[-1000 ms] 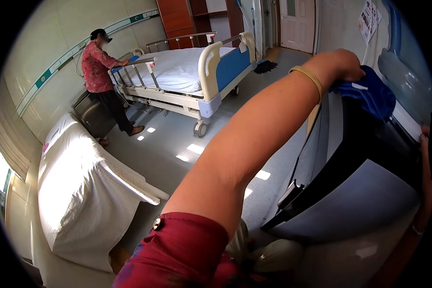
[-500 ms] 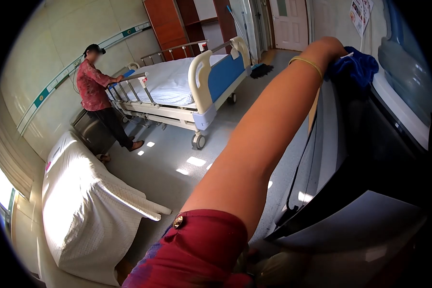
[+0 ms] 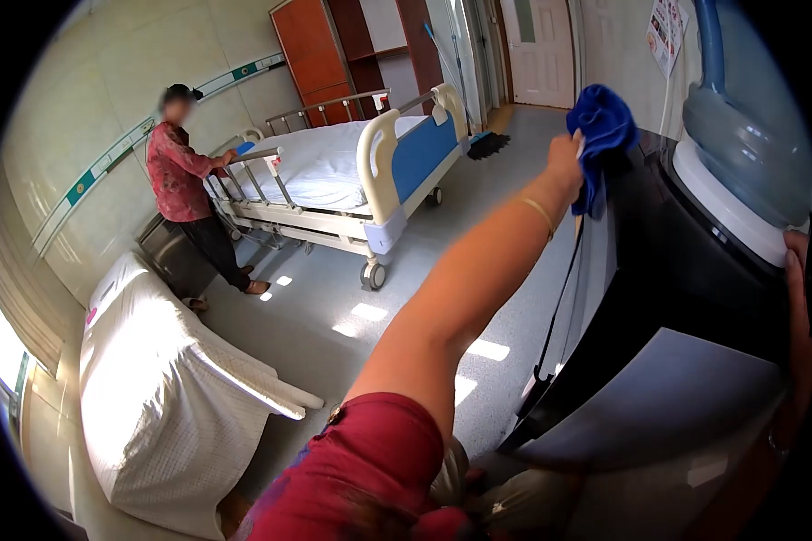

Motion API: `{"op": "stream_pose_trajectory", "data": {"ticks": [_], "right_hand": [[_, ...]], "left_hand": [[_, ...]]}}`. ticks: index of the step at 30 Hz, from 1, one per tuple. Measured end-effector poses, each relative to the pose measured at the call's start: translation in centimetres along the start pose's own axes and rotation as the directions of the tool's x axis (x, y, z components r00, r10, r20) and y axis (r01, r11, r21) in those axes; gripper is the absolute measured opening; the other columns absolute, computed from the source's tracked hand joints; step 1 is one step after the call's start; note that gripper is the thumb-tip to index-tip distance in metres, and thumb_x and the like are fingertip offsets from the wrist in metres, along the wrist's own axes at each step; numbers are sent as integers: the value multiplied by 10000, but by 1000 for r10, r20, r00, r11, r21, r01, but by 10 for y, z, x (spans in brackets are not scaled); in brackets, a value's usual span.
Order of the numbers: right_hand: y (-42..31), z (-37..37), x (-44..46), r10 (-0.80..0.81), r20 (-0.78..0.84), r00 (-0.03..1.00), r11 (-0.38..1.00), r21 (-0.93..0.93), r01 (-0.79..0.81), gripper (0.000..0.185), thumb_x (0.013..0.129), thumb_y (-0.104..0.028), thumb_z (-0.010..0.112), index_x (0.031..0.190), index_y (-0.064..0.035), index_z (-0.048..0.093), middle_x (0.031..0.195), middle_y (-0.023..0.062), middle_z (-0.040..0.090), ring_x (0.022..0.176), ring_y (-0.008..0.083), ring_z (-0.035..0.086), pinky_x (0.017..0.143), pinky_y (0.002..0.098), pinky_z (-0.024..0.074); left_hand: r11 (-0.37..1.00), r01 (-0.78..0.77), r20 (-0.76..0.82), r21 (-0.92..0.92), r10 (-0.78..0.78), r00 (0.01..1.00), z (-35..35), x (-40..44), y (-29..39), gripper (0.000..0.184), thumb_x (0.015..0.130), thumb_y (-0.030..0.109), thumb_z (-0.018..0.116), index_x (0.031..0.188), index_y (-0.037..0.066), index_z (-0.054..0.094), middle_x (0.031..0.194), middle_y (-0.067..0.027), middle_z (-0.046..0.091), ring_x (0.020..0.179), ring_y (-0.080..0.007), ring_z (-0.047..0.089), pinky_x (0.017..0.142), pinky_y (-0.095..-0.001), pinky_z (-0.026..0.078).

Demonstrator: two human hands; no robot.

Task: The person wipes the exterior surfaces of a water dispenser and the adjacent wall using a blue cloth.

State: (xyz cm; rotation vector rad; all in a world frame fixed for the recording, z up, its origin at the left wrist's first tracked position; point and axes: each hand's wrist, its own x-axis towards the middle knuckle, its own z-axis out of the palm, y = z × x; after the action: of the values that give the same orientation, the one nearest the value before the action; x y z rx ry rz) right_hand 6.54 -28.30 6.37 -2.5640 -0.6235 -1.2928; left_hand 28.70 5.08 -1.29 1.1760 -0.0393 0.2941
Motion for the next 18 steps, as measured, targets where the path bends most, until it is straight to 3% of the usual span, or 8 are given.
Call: {"op": "stream_pose_trajectory", "data": {"ticks": [1, 6, 8, 11, 13, 15, 17, 18], "right_hand": [[2, 3, -1, -1, -5, 1000, 1000, -23, 1, 276, 946, -187, 395, 1058, 11, 550, 993, 157, 575, 920, 244, 567, 831, 308, 419], [8, 15, -2, -36, -96, 995, 998, 48, 40, 207, 933, -151, 417, 982, 13, 532, 880, 149, 554, 809, 235, 549, 749, 307, 408], [6, 14, 3, -74, -119, 990, 996, 42, 80, 173, 907, -131, 459, 943, 23, 530, 838, 158, 550, 771, 261, 543, 722, 329, 411], [1, 11, 5, -32, -70, 997, 993, 107, 40, 174, 896, -128, 468, 929, 31, 532, 846, 160, 551, 765, 276, 542, 718, 333, 414], [-16, 3, 6, -26, -93, 995, 993, 110, 36, 188, 879, -146, 484, 886, 32, 542, 841, 177, 565, 779, 322, 547, 720, 356, 418], [-18, 0, 8, -32, -74, 997, 991, 128, 41, 188, 861, -162, 500, 867, 21, 545, 838, 178, 567, 779, 346, 540, 708, 373, 418], [-23, -1, 8, -70, -118, 991, 991, 105, 83, 198, 858, -170, 503, 832, 21, 547, 803, 174, 563, 753, 339, 536, 686, 387, 415], [-25, -2, 9, -62, -114, 992, 991, 108, 74, 212, 858, -186, 503, 824, 18, 547, 797, 167, 566, 734, 334, 535, 673, 379, 416]], "left_hand": [[951, 118, 116, -286, -88, 989, 4, -34, 4, 296, 884, 352, 484, 818, 78, 574, 721, -101, 554, 669, -255, 516, 637, -375, 423], [915, 204, 180, -347, -149, 972, -5, -112, -2, 226, 865, 297, 491, 815, 96, 580, 727, -80, 576, 647, -213, 536, 634, -367, 439], [962, 159, 114, -223, -137, 984, -9, -137, -3, 186, 862, 261, 515, 806, 95, 577, 704, -68, 572, 635, -192, 554, 608, -355, 454], [982, 53, 180, -183, -19, 983, -31, -158, -24, 158, 855, 241, 545, 816, 93, 584, 686, -42, 564, 610, -161, 563, 553, -321, 462], [962, 232, 173, -143, -207, 963, -34, -185, -10, 144, 856, 235, 554, 840, 97, 595, 688, -26, 563, 584, -133, 552, 519, -278, 454], [918, 323, 435, -228, -201, 878, -66, -180, -38, 241, 882, 224, 548, 1069, 75, 527, 884, -64, 610, 803, -146, 611, 705, -275, 533], [979, 204, 401, 13, -192, 896, -71, -197, -38, 249, 887, 178, 542, 1100, 53, 519, 932, -77, 606, 832, -158, 616, 720, -277, 536], [982, 188, 341, 25, -186, 922, -71, -206, -38, 162, 876, 157, 537, 987, 40, 553, 831, -51, 591, 740, -143, 594, 642, -273, 503]]}}
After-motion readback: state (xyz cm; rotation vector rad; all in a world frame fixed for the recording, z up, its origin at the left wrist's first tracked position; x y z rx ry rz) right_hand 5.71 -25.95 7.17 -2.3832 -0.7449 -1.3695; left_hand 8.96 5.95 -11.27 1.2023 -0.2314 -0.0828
